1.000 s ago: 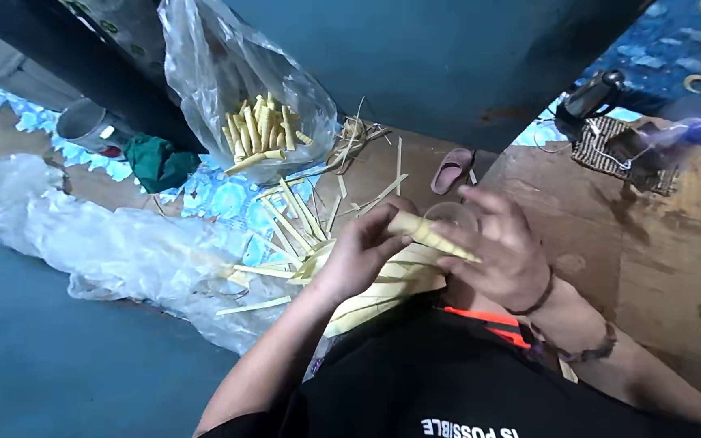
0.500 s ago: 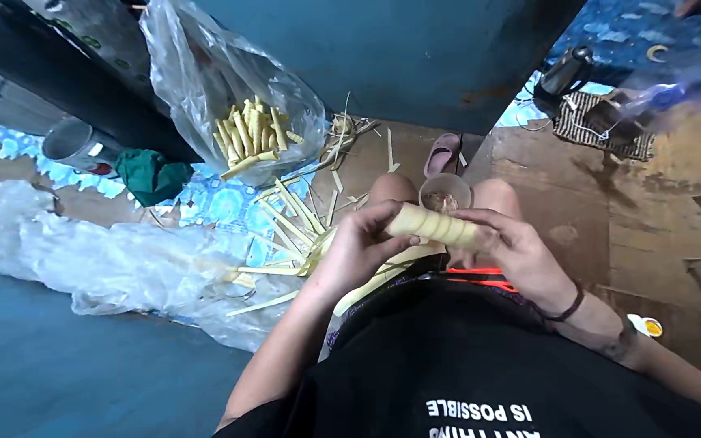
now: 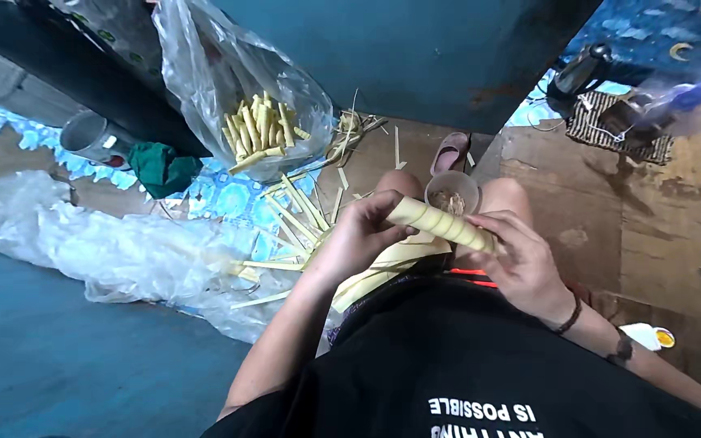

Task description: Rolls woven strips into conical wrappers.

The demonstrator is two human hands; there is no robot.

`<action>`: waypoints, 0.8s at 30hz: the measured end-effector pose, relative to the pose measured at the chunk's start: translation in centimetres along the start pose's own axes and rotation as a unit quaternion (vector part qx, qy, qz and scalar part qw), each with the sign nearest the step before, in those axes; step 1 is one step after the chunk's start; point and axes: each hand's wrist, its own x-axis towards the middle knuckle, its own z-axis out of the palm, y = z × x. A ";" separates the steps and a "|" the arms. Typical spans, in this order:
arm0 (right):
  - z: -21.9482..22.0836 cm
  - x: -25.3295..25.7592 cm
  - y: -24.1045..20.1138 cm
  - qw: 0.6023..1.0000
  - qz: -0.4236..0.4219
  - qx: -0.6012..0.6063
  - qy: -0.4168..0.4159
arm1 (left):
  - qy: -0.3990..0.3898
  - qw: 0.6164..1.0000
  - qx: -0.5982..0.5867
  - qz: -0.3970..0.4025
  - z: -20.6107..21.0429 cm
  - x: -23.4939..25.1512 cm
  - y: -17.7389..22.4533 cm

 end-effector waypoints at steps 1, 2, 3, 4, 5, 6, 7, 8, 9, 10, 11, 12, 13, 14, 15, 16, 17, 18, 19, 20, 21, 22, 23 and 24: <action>0.0 0.0 0.2 1.000 -0.003 0.002 0.004 | -0.002 1.000 -0.001 -0.003 0.0 0.0 0.0; -0.2 0.1 -0.1 0.995 0.064 0.077 -0.005 | -0.007 1.000 -0.001 -0.005 0.0 0.1 0.0; -0.5 0.4 -0.5 0.966 0.168 0.198 -0.015 | -0.014 1.000 0.001 -0.003 0.0 0.2 0.1; -0.7 0.6 -1.0 0.920 0.262 0.293 -0.016 | -0.020 1.000 0.005 0.000 0.0 0.3 0.1; -0.8 0.7 -1.2 0.897 0.298 0.327 -0.018 | -0.024 1.000 0.008 0.003 0.0 0.3 0.2; -0.7 0.4 -1.2 0.919 0.267 0.289 -0.014 | -0.024 1.000 0.008 0.005 0.0 0.4 0.2; -0.5 -0.1 -0.9 0.964 0.183 0.192 -0.004 | -0.020 1.000 0.006 0.005 0.0 0.4 0.2; -0.4 -0.5 -0.2 0.994 0.080 0.070 0.010 | -0.015 1.000 0.003 0.001 0.0 0.4 0.3; -0.4 -0.6 0.3 1.000 0.005 -0.010 0.021 | -0.012 1.000 0.000 -0.005 0.0 0.5 0.4; -0.4 -0.7 0.5 1.000 0.002 -0.005 0.022 | -0.011 1.000 -0.004 -0.011 -0.1 0.5 0.4; -0.5 -0.7 0.2 0.993 0.078 0.087 0.004 | -0.013 1.000 -0.009 -0.014 -0.1 0.5 0.5; -0.8 -0.4 -0.2 0.955 0.191 0.228 -0.015 | -0.017 1.000 -0.012 -0.014 -0.1 0.5 0.5; -0.9 -0.1 -0.5 0.900 0.283 0.331 -0.027 | -0.022 1.000 -0.012 -0.010 -0.2 0.5 0.5; -0.9 0.0 -0.7 0.878 0.310 0.363 -0.029 | -0.024 1.000 -0.010 -0.007 -0.3 0.5 0.5; -0.7 -0.3 -0.7 0.906 0.272 0.323 -0.021 | -0.025 1.000 -0.009 -0.005 -0.4 0.5 0.5; -0.5 -0.7 -0.4 0.957 0.182 0.227 -0.014 | -0.021 1.000 -0.008 -0.006 -0.5 0.5 0.4; -0.3 -1.0 0.0 0.992 0.077 0.102 -0.002 | -0.016 1.000 -0.009 -0.011 -0.6 0.4 0.4; -0.1 -1.1 0.6 1.000 0.001 0.015 0.014 | -0.013 1.000 -0.012 -0.017 -0.7 0.3 0.4; 0.0 -1.2 0.8 1.000 -0.007 0.013 0.019 | -0.016 1.000 -0.017 -0.021 -0.8 0.3 0.4; -0.1 -1.2 0.5 0.993 0.064 0.097 0.004 | -0.023 0.999 -0.021 -0.023 -0.9 0.3 0.4; -0.4 -0.9 0.0 0.955 0.179 0.236 -0.013 | -0.030 0.999 -0.021 -0.020 -1.1 0.3 0.4; -0.5 -0.6 -0.4 0.898 0.280 0.339 -0.022 | -0.034 0.999 -0.019 -0.018 -1.2 0.2 0.4; -0.5 -0.5 -0.6 0.871 0.318 0.375 -0.027 | -0.034 0.999 -0.016 -0.019 -1.2 0.2 0.4; -0.4 -0.7 -0.5 0.894 0.290 0.342 -0.018 | -0.030 0.999 -0.016 -0.019 -1.3 0.3 0.3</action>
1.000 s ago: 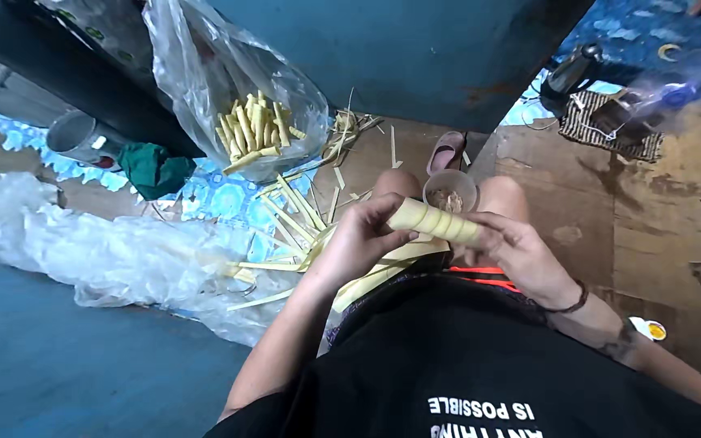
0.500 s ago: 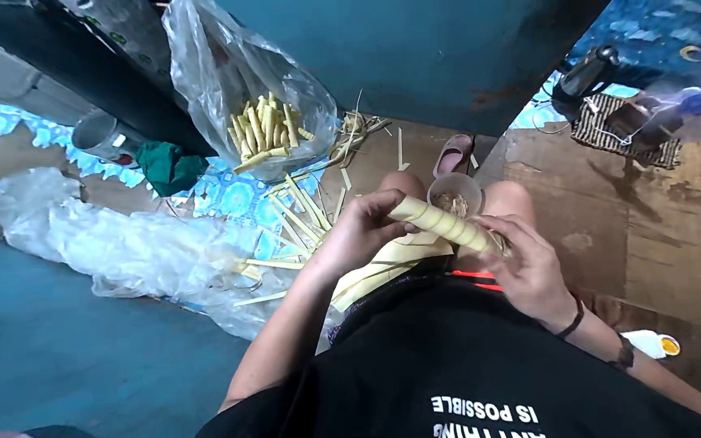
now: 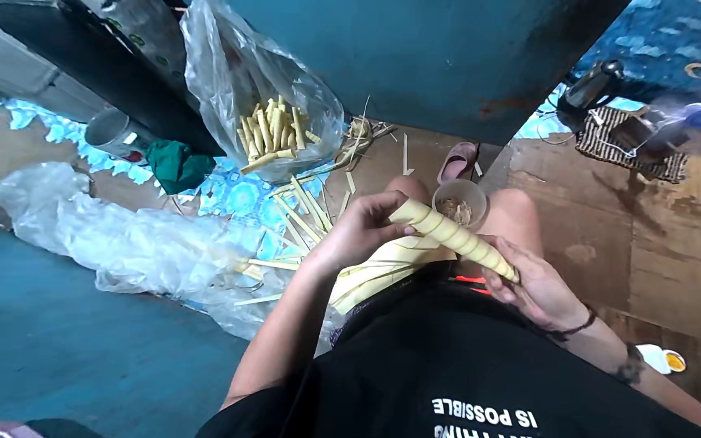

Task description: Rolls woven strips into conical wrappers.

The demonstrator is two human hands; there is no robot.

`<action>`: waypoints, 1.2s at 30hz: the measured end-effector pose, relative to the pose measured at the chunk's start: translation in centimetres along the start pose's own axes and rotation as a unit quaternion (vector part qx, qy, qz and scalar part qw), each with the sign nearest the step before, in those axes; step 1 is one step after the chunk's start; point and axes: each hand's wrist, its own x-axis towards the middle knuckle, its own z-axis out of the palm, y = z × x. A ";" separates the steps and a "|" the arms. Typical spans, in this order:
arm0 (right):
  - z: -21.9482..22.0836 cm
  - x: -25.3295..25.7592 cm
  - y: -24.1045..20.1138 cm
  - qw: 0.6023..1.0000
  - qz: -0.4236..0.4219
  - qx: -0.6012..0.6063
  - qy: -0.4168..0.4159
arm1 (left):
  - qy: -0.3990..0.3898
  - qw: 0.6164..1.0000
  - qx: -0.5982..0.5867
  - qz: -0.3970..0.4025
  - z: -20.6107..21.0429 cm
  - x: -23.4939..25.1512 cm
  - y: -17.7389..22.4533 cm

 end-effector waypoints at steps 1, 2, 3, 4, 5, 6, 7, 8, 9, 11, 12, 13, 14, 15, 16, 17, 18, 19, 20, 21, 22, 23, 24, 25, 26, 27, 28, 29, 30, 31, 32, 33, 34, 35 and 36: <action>-0.1 -0.1 0.6 0.992 -0.089 -0.091 0.008 | 0.008 1.000 -0.003 0.001 -0.1 0.1 -0.2; -0.4 -0.1 1.2 0.959 -0.192 -0.207 0.018 | 0.016 1.000 -0.009 -0.002 -0.2 0.2 -0.4; -0.7 0.1 1.5 0.918 -0.266 -0.294 0.025 | 0.023 1.000 -0.011 -0.006 -0.2 0.2 -0.5; -0.9 0.2 1.6 0.907 -0.281 -0.313 0.025 | 0.022 1.000 -0.012 -0.010 -0.3 0.2 -0.6; -1.0 0.1 1.4 0.939 -0.227 -0.260 0.012 | 0.016 1.000 -0.017 -0.011 -0.3 0.3 -0.6; -1.0 0.0 1.0 0.979 -0.135 -0.152 -0.005 | 0.004 1.000 -0.023 -0.010 -0.4 0.3 -0.6; -0.8 -0.1 0.6 0.997 -0.049 -0.054 -0.010 | -0.006 1.000 -0.027 -0.010 -0.5 0.3 -0.5; -0.5 -0.2 0.4 1.000 -0.006 -0.009 -0.008 | -0.013 1.000 -0.026 -0.009 -0.5 0.3 -0.5; -0.4 -0.4 0.5 0.999 -0.027 -0.031 -0.003 | -0.013 1.000 -0.023 -0.005 -0.6 0.4 -0.6; -0.6 -0.6 1.4 0.944 -0.213 -0.251 0.021 | -0.003 1.000 -0.023 -0.007 -0.6 0.5 -0.8; -1.0 -0.3 1.8 0.882 -0.304 -0.359 0.036 | 0.003 0.999 -0.030 -0.014 -0.6 0.5 -0.9; -1.3 -0.2 2.1 0.848 -0.341 -0.404 0.047 | 0.008 0.999 -0.034 -0.021 -0.5 0.5 -0.8; -1.3 -0.3 2.0 0.877 -0.303 -0.369 0.038 | 0.007 0.999 -0.037 -0.025 -0.5 0.5 -0.8; -1.1 -0.6 1.5 0.947 -0.199 -0.252 0.017 | 0.001 0.999 -0.037 -0.025 -0.5 0.5 -0.8; -0.9 -0.6 0.9 0.994 -0.067 -0.090 0.000 | -0.007 0.999 -0.036 -0.023 -0.6 0.5 -0.8; -0.9 -0.5 0.5 0.999 0.034 0.031 -0.011 | -0.013 0.999 -0.036 -0.022 -0.6 0.5 -0.7; -0.8 -0.6 0.4 0.995 0.065 0.072 -0.013 | -0.016 0.999 -0.037 -0.020 -0.6 0.5 -0.7; -0.7 -0.7 0.5 0.999 0.030 0.029 -0.001 | -0.010 0.999 -0.035 -0.020 -0.6 0.6 -0.8; -0.7 -0.9 1.0 0.995 -0.061 -0.072 0.012 | 0.000 0.999 -0.033 -0.020 -0.6 0.7 -0.9; -1.0 -0.8 1.5 0.964 -0.175 -0.200 0.021 | 0.012 0.999 -0.032 -0.024 -0.7 0.6 -0.9; -1.4 -0.6 2.0 0.913 -0.267 -0.307 0.034 | 0.023 0.999 -0.030 -0.027 -0.8 0.6 -1.0; -1.6 -0.4 2.2 0.882 -0.310 -0.353 0.045 | 0.027 0.999 -0.029 -0.024 -0.8 0.5 -1.0; -1.7 -0.5 2.0 0.904 -0.279 -0.321 0.037 | 0.025 0.999 -0.031 -0.020 -0.8 0.5 -1.0; -1.5 -0.7 1.5 0.959 -0.185 -0.216 0.016 | 0.019 0.999 -0.035 -0.014 -0.9 0.6 -1.0; -1.3 -0.8 0.9 0.994 -0.073 -0.083 -0.004 | 0.013 0.999 -0.038 -0.012 -0.9 0.6 -0.9; -1.2 -0.9 0.7 1.000 -0.003 -0.002 -0.018 | 0.009 0.999 -0.040 -0.012 -0.9 0.5 -0.9; -1.1 -1.0 0.7 1.000 -0.006 0.000 -0.010 | 0.009 0.999 -0.042 -0.013 -0.9 0.6 -0.9; -1.0 -1.1 1.0 0.995 -0.074 -0.074 0.009 | 0.015 0.999 -0.043 -0.014 -0.9 0.6 -1.0; -1.1 -1.0 1.5 0.964 -0.177 -0.195 0.026 | 0.023 0.999 -0.043 -0.018 -0.9 0.6 -1.1; -1.4 -0.8 2.0 0.910 -0.269 -0.312 0.047 | 0.031 0.998 -0.041 -0.024 -0.9 0.6 -1.1; -1.6 -0.6 2.3 0.869 -0.318 -0.375 0.061 | 0.037 0.998 -0.037 -0.029 -0.9 0.6 -1.1; -1.6 -0.6 2.3 0.879 -0.305 -0.363 0.058 | 0.038 0.998 -0.038 -0.033 -0.8 0.7 -1.1; -1.4 -0.9 1.8 0.933 -0.227 -0.275 0.040 | 0.033 0.998 -0.043 -0.032 -0.9 0.7 -1.1; -1.2 -1.0 1.3 0.982 -0.119 -0.146 0.026 | 0.026 0.998 -0.047 -0.026 -0.9 0.7 -1.1; -0.9 -1.0 0.9 0.998 -0.030 -0.044 0.026 | 0.017 0.998 -0.049 -0.019 -0.9 0.6 -1.1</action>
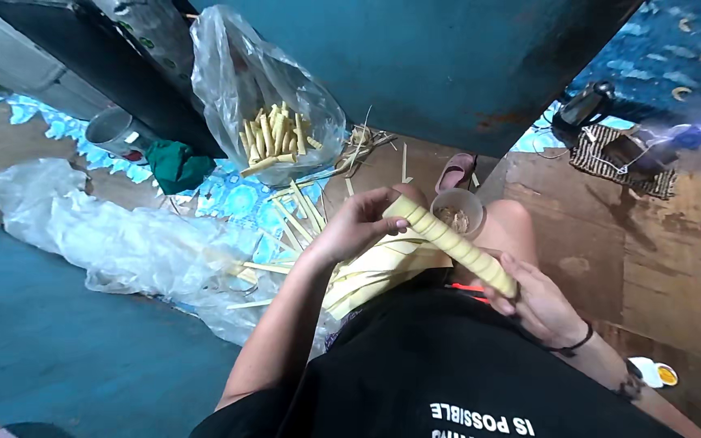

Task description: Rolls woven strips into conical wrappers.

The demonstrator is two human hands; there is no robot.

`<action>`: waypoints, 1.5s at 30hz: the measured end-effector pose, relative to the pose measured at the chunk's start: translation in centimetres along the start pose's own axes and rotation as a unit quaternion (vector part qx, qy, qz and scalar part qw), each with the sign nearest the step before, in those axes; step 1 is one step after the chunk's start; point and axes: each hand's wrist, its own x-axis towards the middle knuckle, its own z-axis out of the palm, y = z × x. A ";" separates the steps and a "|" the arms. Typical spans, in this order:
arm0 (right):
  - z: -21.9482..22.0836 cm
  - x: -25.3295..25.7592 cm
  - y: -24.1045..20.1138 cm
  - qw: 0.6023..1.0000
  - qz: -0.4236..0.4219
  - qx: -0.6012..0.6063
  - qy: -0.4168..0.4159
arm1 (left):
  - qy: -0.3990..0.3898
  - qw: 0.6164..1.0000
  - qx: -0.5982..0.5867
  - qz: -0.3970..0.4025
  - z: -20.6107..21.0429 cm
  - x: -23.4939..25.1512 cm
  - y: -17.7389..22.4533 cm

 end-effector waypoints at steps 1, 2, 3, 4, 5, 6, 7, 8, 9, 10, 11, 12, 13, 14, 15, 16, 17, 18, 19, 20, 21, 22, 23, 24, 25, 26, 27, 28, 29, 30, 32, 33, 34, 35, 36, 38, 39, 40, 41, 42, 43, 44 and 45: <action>0.0 0.0 -0.1 0.999 0.030 0.032 -0.003 | -0.004 1.000 0.002 0.005 0.0 0.0 -0.1; -0.1 -0.1 0.1 1.000 -0.012 -0.015 -0.001 | -0.002 1.000 0.007 0.007 0.0 0.1 -0.1; -0.2 -0.1 0.6 0.986 -0.109 -0.127 0.004 | 0.005 1.000 0.012 0.006 0.0 0.1 -0.2; -0.4 0.0 1.1 0.938 -0.223 -0.266 0.020 | 0.016 1.000 0.016 0.004 0.0 0.1 -0.2; -0.5 0.2 1.4 0.875 -0.311 -0.369 0.041 | 0.024 1.000 0.019 -0.001 0.0 0.0 -0.2; -0.6 0.2 1.5 0.848 -0.343 -0.400 0.053 | 0.029 0.999 0.018 -0.004 0.0 0.0 -0.2; -0.4 0.1 1.3 0.884 -0.305 -0.353 0.041 | 0.028 1.000 0.011 -0.004 0.1 0.0 -0.2; -0.1 -0.2 0.8 0.953 -0.202 -0.227 0.013 | 0.025 1.000 0.004 0.002 0.0 0.0 -0.2; 0.1 -0.3 0.2 0.994 -0.079 -0.066 -0.019 | 0.021 1.000 0.000 0.006 0.0 -0.1 -0.2; 0.1 -0.2 -0.1 0.998 0.003 0.038 -0.039 | 0.019 1.000 -0.002 0.007 0.0 -0.2 -0.2; 0.2 -0.1 -0.1 0.998 0.013 0.053 -0.041 | 0.021 1.000 -0.001 0.008 0.0 -0.2 -0.2; 0.2 -0.1 0.2 0.998 -0.046 -0.016 -0.031 | 0.026 1.000 0.002 0.010 0.0 -0.1 -0.3; 0.1 -0.1 0.6 0.979 -0.147 -0.139 -0.018 | 0.033 0.999 0.004 0.009 0.0 -0.1 -0.4; -0.1 0.1 1.0 0.928 -0.252 -0.275 0.004 | 0.039 0.999 0.006 0.005 0.0 -0.1 -0.5; -0.3 0.5 1.3 0.873 -0.325 -0.364 0.030 | 0.044 0.999 0.009 0.005 0.1 -0.2 -0.6; -0.4 0.6 1.3 0.858 -0.338 -0.384 0.039 | 0.048 0.999 0.010 0.006 0.2 -0.1 -0.6; -0.3 0.4 1.1 0.897 -0.288 -0.334 0.027 | 0.051 0.999 0.007 0.006 0.3 -0.1 -0.7; 0.1 0.2 0.6 0.958 -0.187 -0.218 0.008 | 0.052 0.999 0.001 0.007 0.3 -0.1 -0.7; 0.4 0.1 0.1 0.993 -0.081 -0.085 -0.010 | 0.049 0.999 -0.007 0.005 0.4 -0.1 -0.8; 0.7 0.1 -0.1 1.000 -0.016 -0.010 -0.019 | 0.050 0.999 -0.015 0.002 0.5 -0.1 -0.8; 0.8 0.0 -0.1 1.000 -0.018 -0.016 -0.016 | 0.054 0.998 -0.020 0.001 0.6 0.0 -0.9; 0.9 0.0 0.1 0.991 -0.085 -0.099 -0.002 | 0.062 0.998 -0.024 -0.002 0.6 0.0 -1.0; 0.8 0.0 0.5 0.950 -0.197 -0.243 0.024 | 0.074 0.997 -0.026 -0.005 0.6 0.1 -1.1; 0.4 0.3 0.8 0.861 -0.312 -0.397 0.055 | 0.085 0.996 -0.029 -0.009 0.6 0.1 -1.3; 0.0 0.9 1.1 0.768 -0.395 -0.498 0.078 | 0.097 0.995 -0.031 -0.012 0.6 0.1 -1.5; -0.3 1.4 1.1 0.712 -0.437 -0.542 0.091 | 0.103 0.994 -0.037 -0.013 0.6 0.1 -1.6; -0.4 1.5 1.2 0.716 -0.436 -0.537 0.094 | 0.103 0.993 -0.047 -0.011 0.6 0.0 -1.7; -0.3 1.3 1.1 0.778 -0.391 -0.485 0.083 | 0.097 0.993 -0.063 -0.005 0.6 0.0 -1.7; -0.1 1.0 0.9 0.872 -0.308 -0.378 0.051 | 0.089 0.993 -0.082 0.002 0.5 -0.1 -1.9; 0.0 0.7 0.4 0.951 -0.200 -0.236 0.011 | 0.079 0.992 -0.100 0.010 0.5 -0.2 -2.1; 0.0 0.5 -0.4 0.999 -0.015 -0.020 -0.035 | 0.062 0.989 -0.133 0.017 0.6 -0.3 -2.3; -0.3 0.6 -0.7 0.997 0.039 0.030 -0.058 | 0.055 0.988 -0.143 0.021 0.7 -0.4 -2.4; -0.5 0.6 -0.8 0.992 0.070 0.057 -0.087 | 0.050 0.986 -0.155 0.028 0.7 -0.5 -2.7; -0.7 0.5 -0.9 0.987 0.084 0.076 -0.115 | 0.050 0.984 -0.165 0.034 0.8 -0.5 -3.0; -0.9 0.4 -0.9 0.980 0.091 0.093 -0.150 | 0.051 0.983 -0.173 0.038 0.8 -0.5 -3.4; -1.2 0.1 -0.9 0.963 0.102 0.117 -0.219 | 0.063 0.980 -0.183 0.044 0.9 -0.4 -4.2; -1.1 0.1 -0.9 0.955 0.107 0.125 -0.249 | 0.073 0.980 -0.181 0.049 1.0 -0.4 -4.6; -1.1 0.0 -0.9 0.946 0.111 0.130 -0.274 | 0.085 0.980 -0.171 0.055 1.0 -0.5 -5.1; -1.0 0.0 -0.9 0.939 0.117 0.132 -0.295 | 0.102 0.981 -0.154 0.058 1.1 -0.6 -5.5; -0.9 0.0 -1.0 0.934 0.125 0.131 -0.308 | 0.111 0.983 -0.136 0.059 1.1 -0.8 -5.8; -0.7 0.1 -1.0 0.930 0.135 0.132 -0.316 | 0.111 0.984 -0.125 0.057 1.0 -1.0 -6.1; -0.6 0.3 -1.1 0.927 0.145 0.131 -0.320 | 0.109 0.984 -0.128 0.051 0.9 -1.2 -6.3; -0.4 0.6 -1.2 0.928 0.154 0.115 -0.318 | 0.109 0.983 -0.142 0.043 0.7 -1.4 -6.5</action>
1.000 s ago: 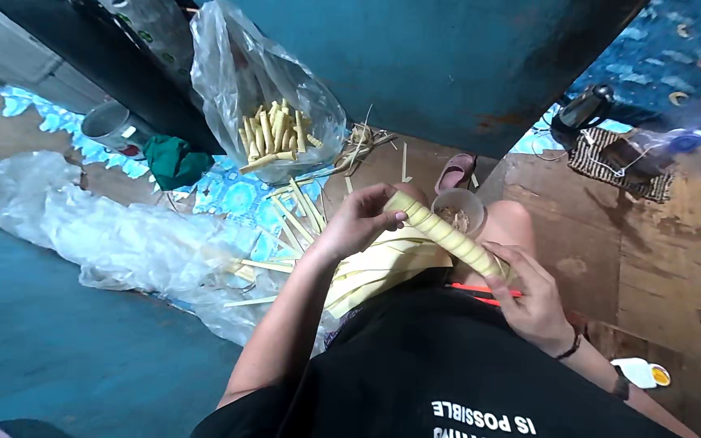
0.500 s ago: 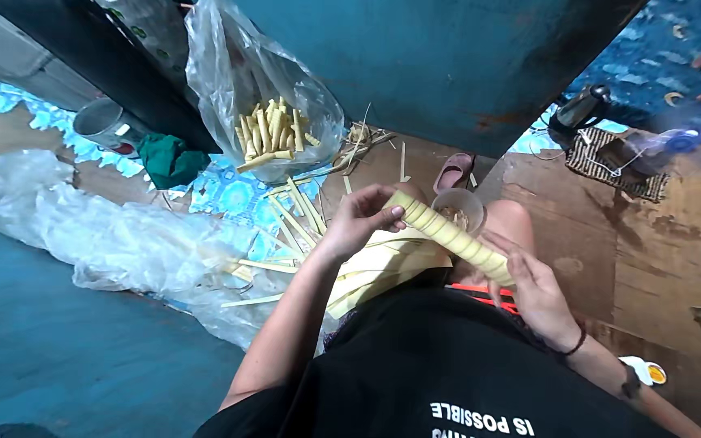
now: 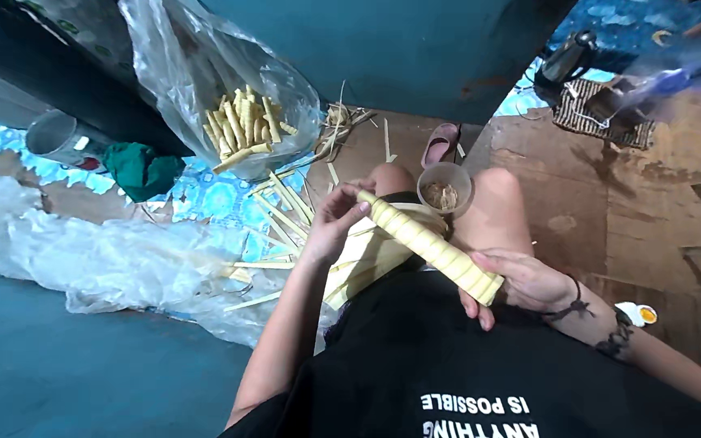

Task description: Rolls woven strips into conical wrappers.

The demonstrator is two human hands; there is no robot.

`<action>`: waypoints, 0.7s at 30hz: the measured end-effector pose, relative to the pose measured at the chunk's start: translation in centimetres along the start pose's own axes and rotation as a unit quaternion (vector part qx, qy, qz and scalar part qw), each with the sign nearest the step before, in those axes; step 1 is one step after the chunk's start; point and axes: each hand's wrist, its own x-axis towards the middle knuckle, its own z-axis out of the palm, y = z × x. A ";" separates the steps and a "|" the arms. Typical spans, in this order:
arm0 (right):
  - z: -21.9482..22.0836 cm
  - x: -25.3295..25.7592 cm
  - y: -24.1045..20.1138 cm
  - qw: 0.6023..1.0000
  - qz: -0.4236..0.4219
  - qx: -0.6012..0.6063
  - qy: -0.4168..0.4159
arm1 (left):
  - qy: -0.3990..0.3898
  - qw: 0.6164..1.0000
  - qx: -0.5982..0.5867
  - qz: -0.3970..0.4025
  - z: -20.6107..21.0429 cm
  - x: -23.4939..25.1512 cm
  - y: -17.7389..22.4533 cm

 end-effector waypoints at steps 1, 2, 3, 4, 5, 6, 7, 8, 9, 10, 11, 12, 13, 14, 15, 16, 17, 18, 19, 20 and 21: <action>-0.1 0.4 -0.4 0.999 0.013 -0.024 0.016 | 0.000 1.000 -0.016 -0.013 -0.2 -0.1 0.0; -0.4 0.9 -0.9 0.996 0.023 -0.078 0.047 | -0.004 0.999 -0.031 -0.027 -0.3 -0.3 0.0; -1.0 1.6 -1.7 0.982 0.026 -0.160 0.094 | -0.006 0.998 -0.044 -0.038 -0.4 -0.4 0.1; -2.0 2.7 -2.4 0.955 0.027 -0.259 0.143 | -0.009 0.997 -0.060 -0.045 -0.4 -0.5 0.1; -3.5 4.1 -3.2 0.912 0.026 -0.365 0.185 | -0.013 0.996 -0.079 -0.047 -0.3 -0.5 0.1; -5.3 5.7 -3.8 0.848 0.020 -0.476 0.231 | -0.019 0.994 -0.101 -0.048 -0.1 -0.6 0.2; -7.1 7.3 -4.4 0.774 0.027 -0.572 0.270 | -0.027 0.991 -0.122 -0.049 0.1 -0.6 0.3; -8.9 9.0 -4.9 0.714 0.049 -0.636 0.288 | -0.036 0.989 -0.138 -0.049 0.5 -0.6 0.5; -10.3 10.6 -5.2 0.672 0.087 -0.675 0.292 | -0.046 0.986 -0.152 -0.051 0.9 -0.5 0.8; -11.0 12.0 -5.4 0.640 0.139 -0.701 0.283 | -0.057 0.983 -0.166 -0.052 1.4 -0.5 1.1; -11.9 13.3 -5.1 0.608 0.178 -0.726 0.268 | -0.071 0.980 -0.179 -0.052 1.8 -0.5 1.5; -12.9 14.3 -4.4 0.580 0.206 -0.748 0.250 | -0.085 0.977 -0.187 -0.055 2.1 -0.5 1.8; -13.8 15.1 -3.7 0.555 0.231 -0.766 0.228 | -0.104 0.974 -0.193 -0.059 2.3 -0.6 2.0; -14.2 15.5 -3.1 0.536 0.260 -0.775 0.211 | -0.123 0.971 -0.197 -0.064 2.5 -0.6 2.2; -14.2 15.8 -2.8 0.525 0.288 -0.775 0.201 | -0.141 0.968 -0.199 -0.067 2.6 -0.7 2.3; -14.3 16.0 -2.6 0.515 0.303 -0.778 0.196 | -0.158 0.964 -0.201 -0.069 2.6 -0.7 2.3; -14.5 16.2 -2.5 0.509 0.312 -0.778 0.195 | -0.173 0.961 -0.203 -0.072 2.5 -0.8 2.3; -14.8 16.4 -2.4 0.509 0.314 -0.777 0.196 | -0.190 0.958 -0.204 -0.074 2.4 -0.9 2.3; -15.3 16.5 -2.4 0.515 0.314 -0.773 0.196 | -0.202 0.956 -0.201 -0.077 2.4 -0.9 2.3; -15.7 16.5 -2.6 0.529 0.309 -0.766 0.193 | -0.209 0.955 -0.197 -0.080 2.4 -0.9 2.3; -15.9 16.2 -3.1 0.550 0.293 -0.758 0.192 | -0.214 0.953 -0.197 -0.079 2.4 -0.9 2.2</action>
